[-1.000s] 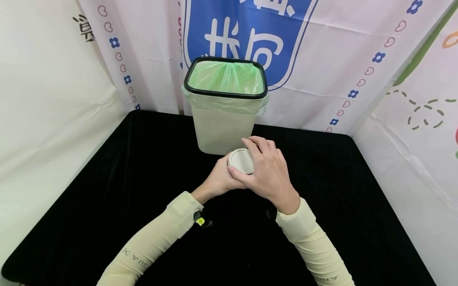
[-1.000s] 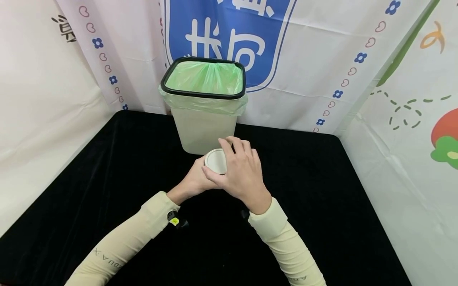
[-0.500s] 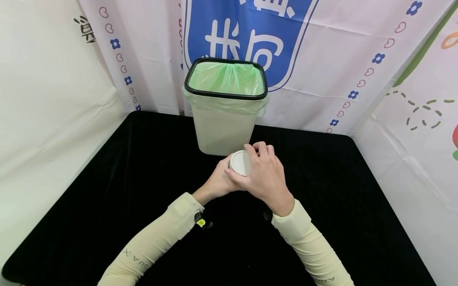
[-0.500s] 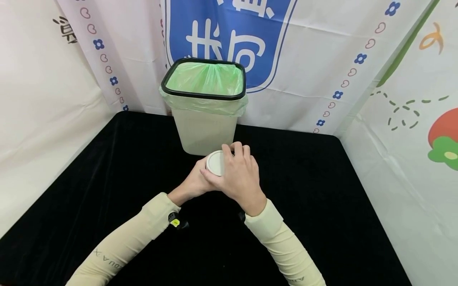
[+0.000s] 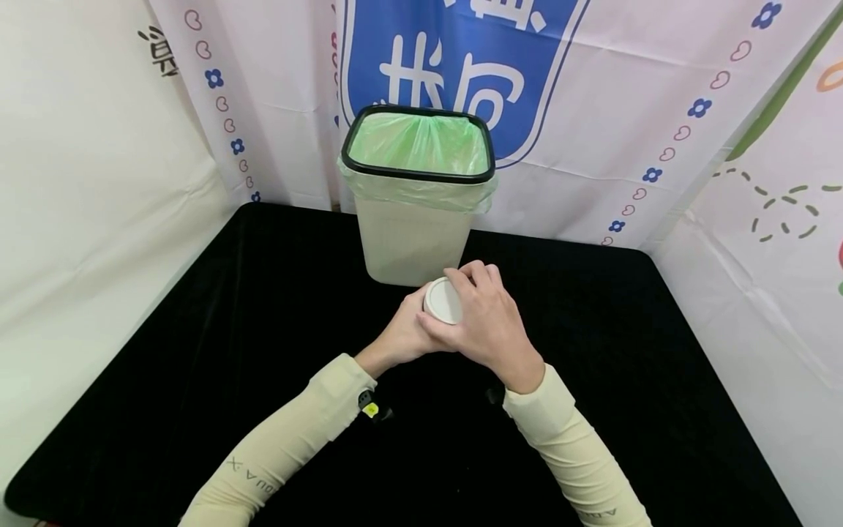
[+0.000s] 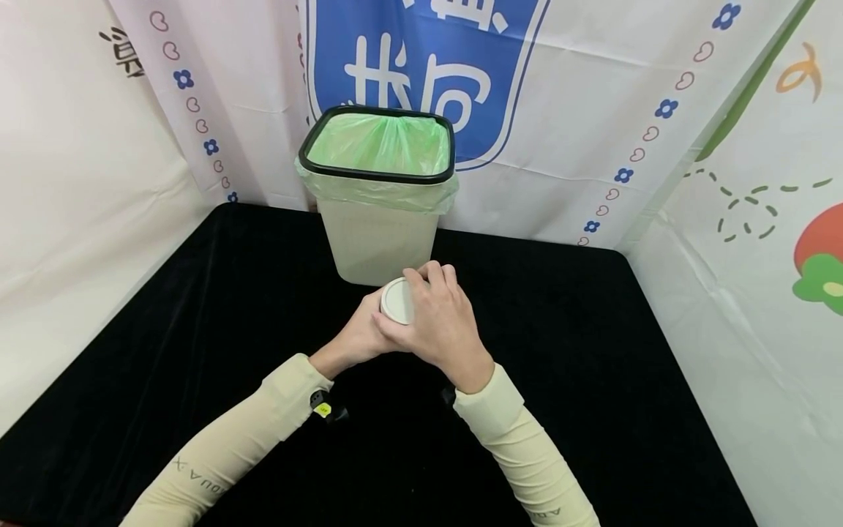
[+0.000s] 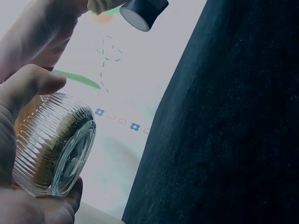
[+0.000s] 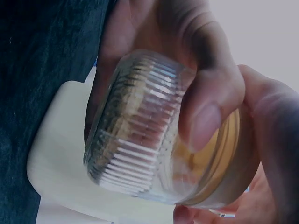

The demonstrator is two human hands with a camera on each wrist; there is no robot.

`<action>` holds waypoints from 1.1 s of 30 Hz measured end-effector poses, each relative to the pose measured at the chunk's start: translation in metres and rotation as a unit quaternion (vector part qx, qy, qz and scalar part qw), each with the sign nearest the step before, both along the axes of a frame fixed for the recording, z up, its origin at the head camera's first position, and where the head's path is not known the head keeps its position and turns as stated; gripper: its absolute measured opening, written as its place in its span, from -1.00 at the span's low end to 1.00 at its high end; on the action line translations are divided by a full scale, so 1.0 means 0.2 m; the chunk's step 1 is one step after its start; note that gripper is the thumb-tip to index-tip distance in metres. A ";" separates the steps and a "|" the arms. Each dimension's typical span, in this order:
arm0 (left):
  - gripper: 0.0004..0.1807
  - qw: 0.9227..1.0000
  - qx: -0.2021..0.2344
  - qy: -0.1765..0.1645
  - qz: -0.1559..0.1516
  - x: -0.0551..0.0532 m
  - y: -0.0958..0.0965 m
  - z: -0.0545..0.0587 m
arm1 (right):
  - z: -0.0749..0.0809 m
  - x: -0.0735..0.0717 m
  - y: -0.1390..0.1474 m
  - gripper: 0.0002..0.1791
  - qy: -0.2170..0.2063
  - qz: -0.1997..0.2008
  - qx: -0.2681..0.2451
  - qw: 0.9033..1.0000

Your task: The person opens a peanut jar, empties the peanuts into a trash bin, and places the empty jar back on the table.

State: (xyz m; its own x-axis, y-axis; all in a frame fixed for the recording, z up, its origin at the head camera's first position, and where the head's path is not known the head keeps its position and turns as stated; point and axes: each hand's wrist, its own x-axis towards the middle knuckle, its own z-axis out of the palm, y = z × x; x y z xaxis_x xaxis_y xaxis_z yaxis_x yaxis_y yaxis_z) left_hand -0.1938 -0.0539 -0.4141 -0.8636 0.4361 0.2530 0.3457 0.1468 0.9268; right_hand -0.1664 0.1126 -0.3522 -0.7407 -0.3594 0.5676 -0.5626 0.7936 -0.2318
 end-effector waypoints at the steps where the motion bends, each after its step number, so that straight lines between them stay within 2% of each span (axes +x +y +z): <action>1: 0.04 1.000 0.000 -0.001 -0.001 0.00 0.00 0.00 | 0.00 0.00 0.00 -0.31 -0.004 0.006 -0.003 1.000; 13: 0.04 1.000 -0.015 -0.008 0.005 0.00 0.01 0.01 | 0.02 -0.03 0.05 -0.29 -0.052 0.069 -0.012 0.996; 25: 0.04 1.000 0.003 -0.014 -0.021 0.00 0.01 0.00 | 0.03 -0.04 0.08 -0.29 -0.049 0.092 -0.011 0.995; 33: 0.02 1.000 0.007 -0.018 -0.019 0.00 0.00 0.01 | 0.05 -0.03 0.07 -0.28 -0.039 0.097 -0.015 0.994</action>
State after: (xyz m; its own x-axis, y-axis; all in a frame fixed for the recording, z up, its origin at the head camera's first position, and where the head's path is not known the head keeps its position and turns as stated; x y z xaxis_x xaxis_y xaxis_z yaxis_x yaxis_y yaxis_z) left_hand -0.1929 -0.0531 -0.4118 -0.8547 0.4660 0.2286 0.3176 0.1211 0.9405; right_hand -0.1723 0.1272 -0.3417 -0.7015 -0.4835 0.5236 -0.6835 0.6644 -0.3023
